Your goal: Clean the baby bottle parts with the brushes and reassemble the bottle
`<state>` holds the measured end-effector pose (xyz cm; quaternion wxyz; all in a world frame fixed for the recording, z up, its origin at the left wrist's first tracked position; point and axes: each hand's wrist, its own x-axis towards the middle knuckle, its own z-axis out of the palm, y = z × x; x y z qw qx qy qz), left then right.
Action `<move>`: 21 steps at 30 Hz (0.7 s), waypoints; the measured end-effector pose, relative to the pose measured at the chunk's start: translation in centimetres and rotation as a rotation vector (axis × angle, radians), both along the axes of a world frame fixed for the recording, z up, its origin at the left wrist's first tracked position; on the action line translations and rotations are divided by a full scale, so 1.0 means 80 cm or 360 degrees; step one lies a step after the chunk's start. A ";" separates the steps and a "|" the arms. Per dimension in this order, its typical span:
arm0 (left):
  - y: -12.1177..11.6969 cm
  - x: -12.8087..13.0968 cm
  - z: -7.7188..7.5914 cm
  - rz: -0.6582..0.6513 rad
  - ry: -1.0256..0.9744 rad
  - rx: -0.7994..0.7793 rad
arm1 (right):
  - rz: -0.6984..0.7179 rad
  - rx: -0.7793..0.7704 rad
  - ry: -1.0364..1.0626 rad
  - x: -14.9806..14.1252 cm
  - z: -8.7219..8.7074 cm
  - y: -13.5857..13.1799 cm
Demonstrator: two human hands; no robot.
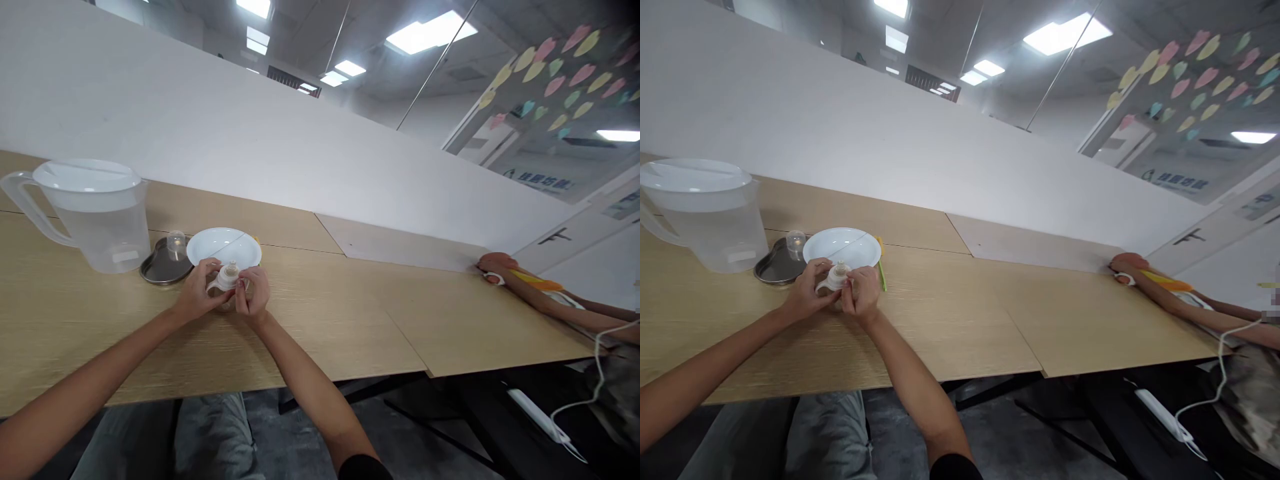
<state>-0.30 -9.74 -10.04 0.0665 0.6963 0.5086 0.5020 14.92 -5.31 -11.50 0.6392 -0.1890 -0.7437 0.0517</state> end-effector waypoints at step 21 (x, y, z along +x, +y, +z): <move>0.001 -0.003 0.006 0.0032 0.0198 -0.0011 | 0.0053 -0.0399 0.0127 -0.009 0.003 -0.001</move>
